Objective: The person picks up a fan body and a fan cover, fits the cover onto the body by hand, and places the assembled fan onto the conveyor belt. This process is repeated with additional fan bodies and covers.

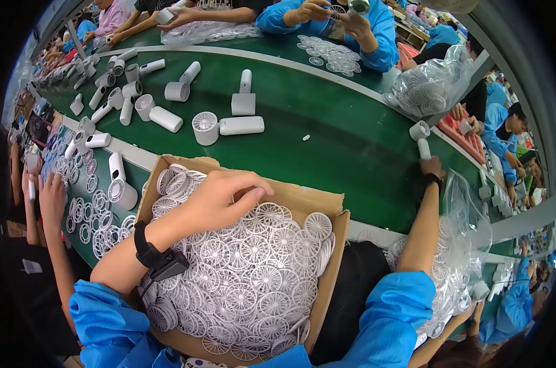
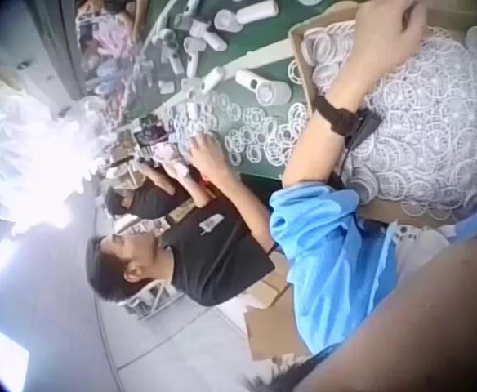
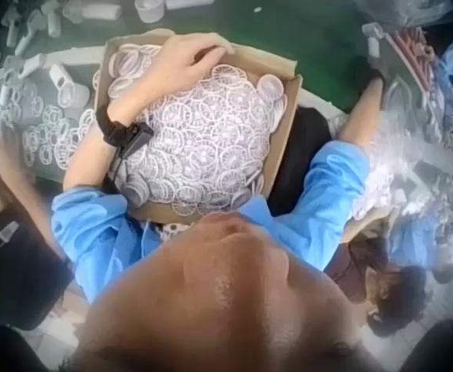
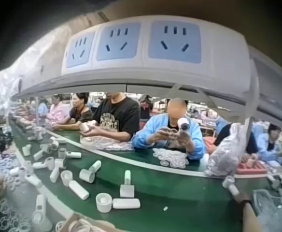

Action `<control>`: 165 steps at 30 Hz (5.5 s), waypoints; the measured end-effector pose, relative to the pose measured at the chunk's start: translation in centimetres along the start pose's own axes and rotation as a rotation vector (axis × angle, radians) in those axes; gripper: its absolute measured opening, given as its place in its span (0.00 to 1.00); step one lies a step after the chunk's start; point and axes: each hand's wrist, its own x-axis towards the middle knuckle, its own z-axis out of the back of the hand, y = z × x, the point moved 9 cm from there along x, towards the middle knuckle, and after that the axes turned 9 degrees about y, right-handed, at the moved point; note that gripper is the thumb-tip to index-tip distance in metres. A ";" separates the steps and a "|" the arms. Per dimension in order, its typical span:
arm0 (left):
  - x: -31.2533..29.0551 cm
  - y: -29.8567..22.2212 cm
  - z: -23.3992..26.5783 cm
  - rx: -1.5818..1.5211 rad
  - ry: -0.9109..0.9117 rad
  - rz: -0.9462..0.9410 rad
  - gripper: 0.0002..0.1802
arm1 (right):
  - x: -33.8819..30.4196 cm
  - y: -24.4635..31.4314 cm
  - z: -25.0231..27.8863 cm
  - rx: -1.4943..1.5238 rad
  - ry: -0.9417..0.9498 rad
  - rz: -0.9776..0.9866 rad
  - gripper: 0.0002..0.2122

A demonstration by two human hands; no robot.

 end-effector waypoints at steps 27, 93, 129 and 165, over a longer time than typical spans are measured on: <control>1.1 1.4 4.0 -0.755 -0.284 -0.121 0.40 | -48.1 42.3 6.2 -0.035 0.172 1.383 0.23; -0.3 -2.8 5.6 -0.512 -0.448 -0.495 0.50 | -39.6 40.8 10.2 1.662 0.722 0.810 0.09; 1.2 -1.2 2.5 -0.421 -0.352 -0.291 0.40 | -43.8 41.2 18.4 0.540 -0.507 1.118 0.19; 0.6 -3.3 0.9 -0.466 -0.137 -0.217 0.33 | -39.0 40.1 12.4 1.591 0.594 0.794 0.14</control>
